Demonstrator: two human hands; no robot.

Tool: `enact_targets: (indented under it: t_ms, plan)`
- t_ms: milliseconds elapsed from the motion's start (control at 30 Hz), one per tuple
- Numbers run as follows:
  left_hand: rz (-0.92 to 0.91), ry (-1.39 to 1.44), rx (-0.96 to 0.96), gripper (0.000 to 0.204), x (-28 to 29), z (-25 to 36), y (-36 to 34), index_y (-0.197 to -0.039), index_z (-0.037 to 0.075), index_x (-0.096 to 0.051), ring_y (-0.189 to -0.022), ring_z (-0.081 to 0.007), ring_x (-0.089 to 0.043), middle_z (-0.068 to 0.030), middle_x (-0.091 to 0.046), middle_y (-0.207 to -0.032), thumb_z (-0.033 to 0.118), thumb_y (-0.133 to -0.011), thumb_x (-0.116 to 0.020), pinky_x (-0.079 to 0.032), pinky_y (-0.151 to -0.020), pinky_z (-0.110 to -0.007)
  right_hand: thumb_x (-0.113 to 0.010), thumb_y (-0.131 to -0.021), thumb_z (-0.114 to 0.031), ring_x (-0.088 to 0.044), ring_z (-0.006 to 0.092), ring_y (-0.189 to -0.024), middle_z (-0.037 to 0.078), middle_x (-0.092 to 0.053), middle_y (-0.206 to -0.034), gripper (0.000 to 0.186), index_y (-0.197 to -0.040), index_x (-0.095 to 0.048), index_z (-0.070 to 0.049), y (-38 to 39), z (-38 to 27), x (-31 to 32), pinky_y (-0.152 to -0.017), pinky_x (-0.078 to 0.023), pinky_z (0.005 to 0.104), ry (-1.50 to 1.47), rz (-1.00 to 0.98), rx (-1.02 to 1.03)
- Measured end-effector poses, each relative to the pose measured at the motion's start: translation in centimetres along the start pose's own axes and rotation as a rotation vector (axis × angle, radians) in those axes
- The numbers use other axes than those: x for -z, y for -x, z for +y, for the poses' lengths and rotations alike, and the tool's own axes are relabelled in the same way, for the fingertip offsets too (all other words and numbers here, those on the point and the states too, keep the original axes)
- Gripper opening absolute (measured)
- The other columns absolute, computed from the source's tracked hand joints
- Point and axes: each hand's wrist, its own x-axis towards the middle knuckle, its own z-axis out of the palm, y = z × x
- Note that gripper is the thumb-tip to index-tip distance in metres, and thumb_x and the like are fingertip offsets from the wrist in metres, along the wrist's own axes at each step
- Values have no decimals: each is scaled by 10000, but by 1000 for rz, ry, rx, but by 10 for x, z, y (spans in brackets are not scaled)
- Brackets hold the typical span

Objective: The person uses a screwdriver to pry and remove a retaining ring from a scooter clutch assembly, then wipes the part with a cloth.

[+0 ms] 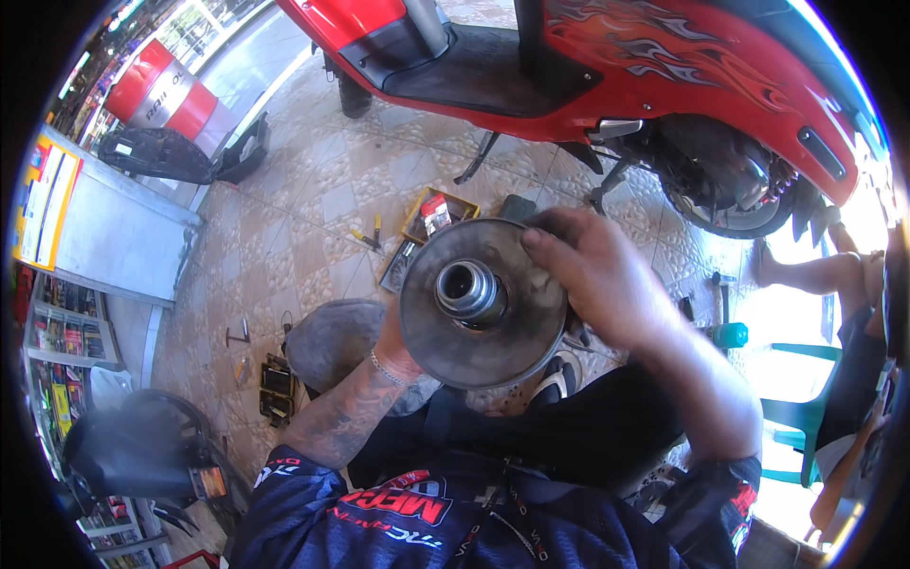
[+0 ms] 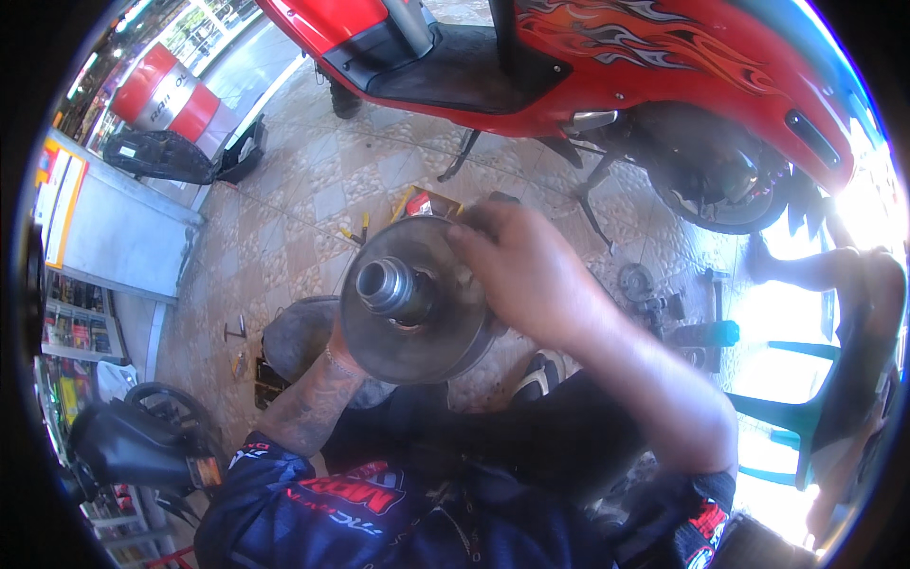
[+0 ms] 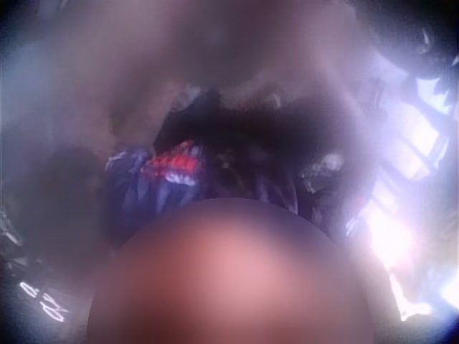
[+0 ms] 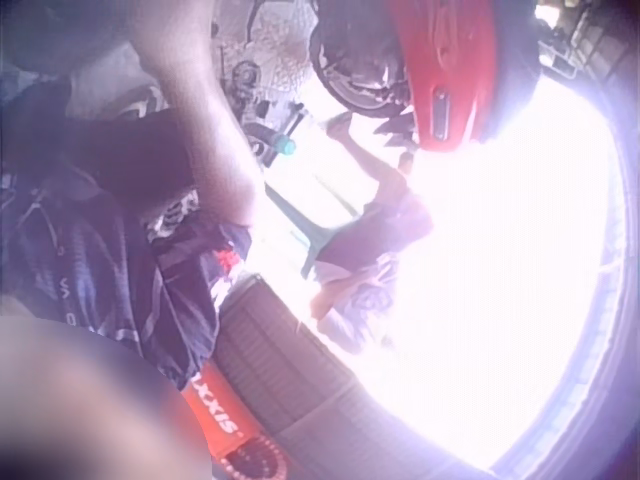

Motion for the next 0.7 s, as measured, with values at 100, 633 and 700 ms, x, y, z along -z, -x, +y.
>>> enact_targets:
  t_ms: [100, 633, 700]
  plan:
    - [-89, 10, -39, 726, 5, -2, 0, -1427, 18, -517, -1220, -170, -620, -107, -647, -1333, 112, -803, -875, -527, -1024, -351, -590, -1035, -254, -636, 117, -897, 124, -702, -949, 405, -1247, -620, 90, 18, 0, -16, -769, -521, 303, -297, 138, -142]
    - [-8, -14, -186, 603, 21, -16, -1, -1448, 18, -474, -1231, -202, -614, -126, -599, -1372, 142, -926, -751, -520, -1056, -381, -571, -1043, -229, -623, 102, -637, 78, -705, -899, 367, -1256, -630, 63, -8, -20, -1, -539, -484, 262, -118, -28, 38]
    - [25, 87, -128, 505, 27, -27, -7, -1410, 4, -514, -1198, -208, -637, -124, -624, -1331, 150, -964, -700, -534, -1039, -388, -570, -1046, -233, -633, 103, -636, 74, -707, -912, 371, -1265, -622, 62, -1, -21, -8, -531, -496, 261, -354, 79, 56]
